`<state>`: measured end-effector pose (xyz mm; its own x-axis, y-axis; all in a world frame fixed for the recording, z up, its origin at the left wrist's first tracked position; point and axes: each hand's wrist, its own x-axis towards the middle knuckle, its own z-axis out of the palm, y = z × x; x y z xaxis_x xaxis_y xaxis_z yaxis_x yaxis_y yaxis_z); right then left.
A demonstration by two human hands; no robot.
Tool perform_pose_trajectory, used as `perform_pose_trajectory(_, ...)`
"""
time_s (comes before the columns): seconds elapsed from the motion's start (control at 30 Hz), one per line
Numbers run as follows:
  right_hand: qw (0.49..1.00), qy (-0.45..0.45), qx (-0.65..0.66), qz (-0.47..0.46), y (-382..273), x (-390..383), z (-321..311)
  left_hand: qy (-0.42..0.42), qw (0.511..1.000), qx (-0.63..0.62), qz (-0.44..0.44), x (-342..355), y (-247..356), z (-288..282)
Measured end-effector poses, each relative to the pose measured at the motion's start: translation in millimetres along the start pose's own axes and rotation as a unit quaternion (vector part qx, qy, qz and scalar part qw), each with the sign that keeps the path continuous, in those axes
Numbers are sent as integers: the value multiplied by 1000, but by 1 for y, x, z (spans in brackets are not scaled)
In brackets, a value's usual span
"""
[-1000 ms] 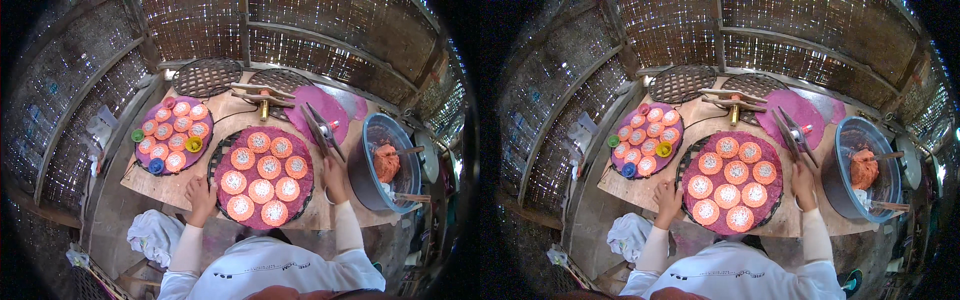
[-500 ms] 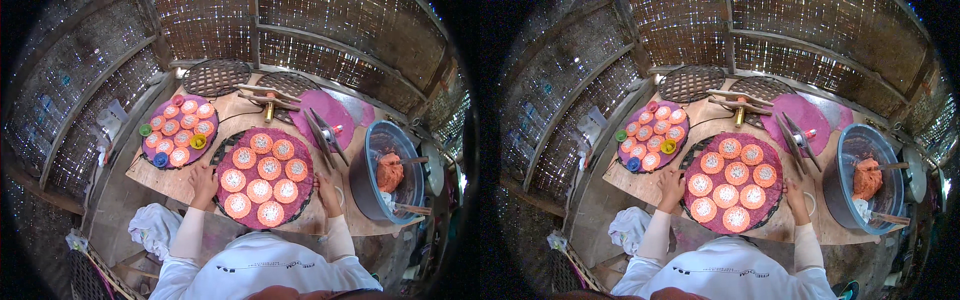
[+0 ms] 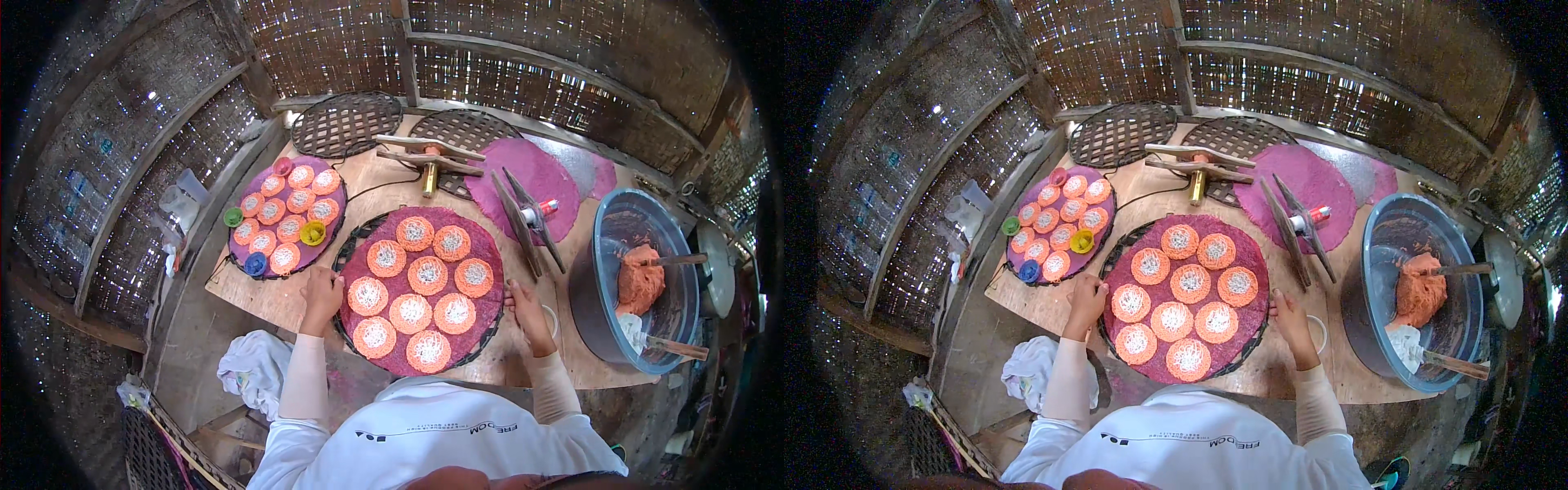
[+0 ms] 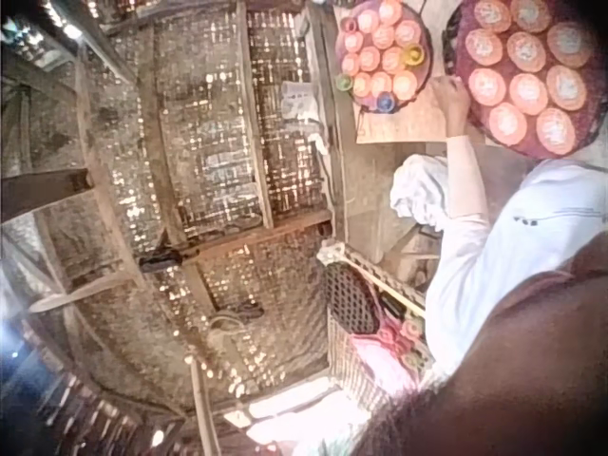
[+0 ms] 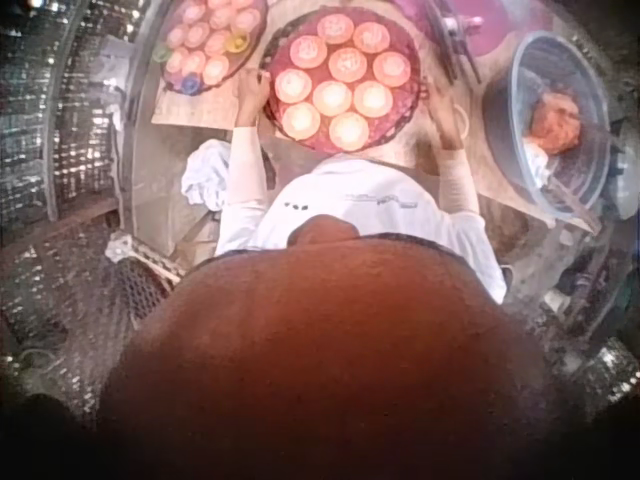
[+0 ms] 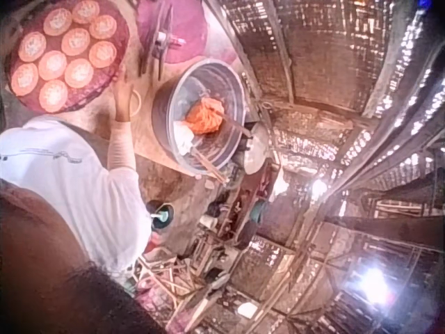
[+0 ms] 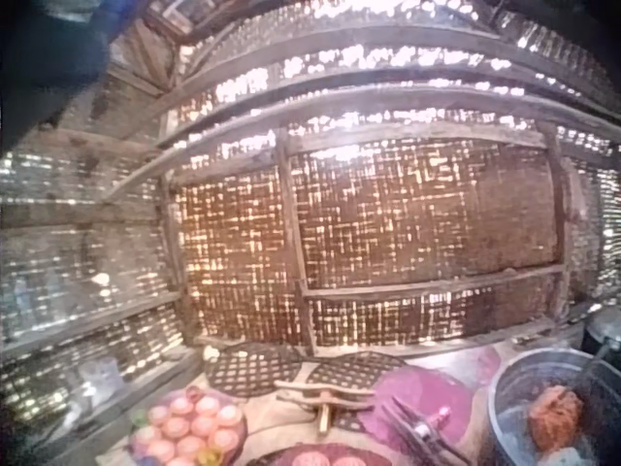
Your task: The person uses a wooden mold to scoop orange and white dough from a metal bowl and presses it into a circular pattern on a purple mat. They repeatedly fill the mold, press the dough, and place the finished circular items onto a woven tray.
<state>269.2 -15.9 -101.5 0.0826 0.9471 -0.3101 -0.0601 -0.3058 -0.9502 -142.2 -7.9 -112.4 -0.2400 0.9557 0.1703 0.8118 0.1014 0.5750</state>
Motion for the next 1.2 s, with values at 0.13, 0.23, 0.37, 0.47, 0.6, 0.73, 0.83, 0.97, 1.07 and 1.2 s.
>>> perform_pose_trajectory(0.13, 1000, -2, -18, 17, -7, -3, -2, -18, 1000, -13, -5, 4, -15, 4)
perform_pose_trajectory(0.23, 1000, -4, -27, 11, -7, -2, -2, -28, 999, -25, 1, 6, -19, 4)
perform_pose_trajectory(0.37, 998, -3, -54, -12, 12, 7, -7, 47, 999, 13, 4, 2, -18, 7)
perform_pose_trajectory(0.47, 992, -17, -122, -37, 19, 13, -11, 45, 995, 85, -12, -2, -6, 5)
perform_pose_trajectory(0.6, 991, -27, -117, -56, 26, 19, -10, 12, 992, 59, -108, -7, 20, -4)
perform_pose_trajectory(0.73, 991, 9, -39, -129, 30, 15, 4, 23, 978, 1, -206, 0, 30, -2)
perform_pose_trajectory(0.83, 991, 7, 38, -127, 20, 5, 14, 66, 942, -204, -259, 2, 12, 15)
perform_pose_trajectory(0.97, 967, 7, 228, -114, 8, 1, 19, 29, 890, -367, -270, 1, 18, 15)
perform_pose_trajectory(1.07, 958, -34, 261, -113, -16, 11, 21, -6, 801, -529, -281, -12, 73, -37)
perform_pose_trajectory(1.2, 963, -129, 195, -137, -56, 45, 47, 27, 821, -555, -132, -9, 53, -78)
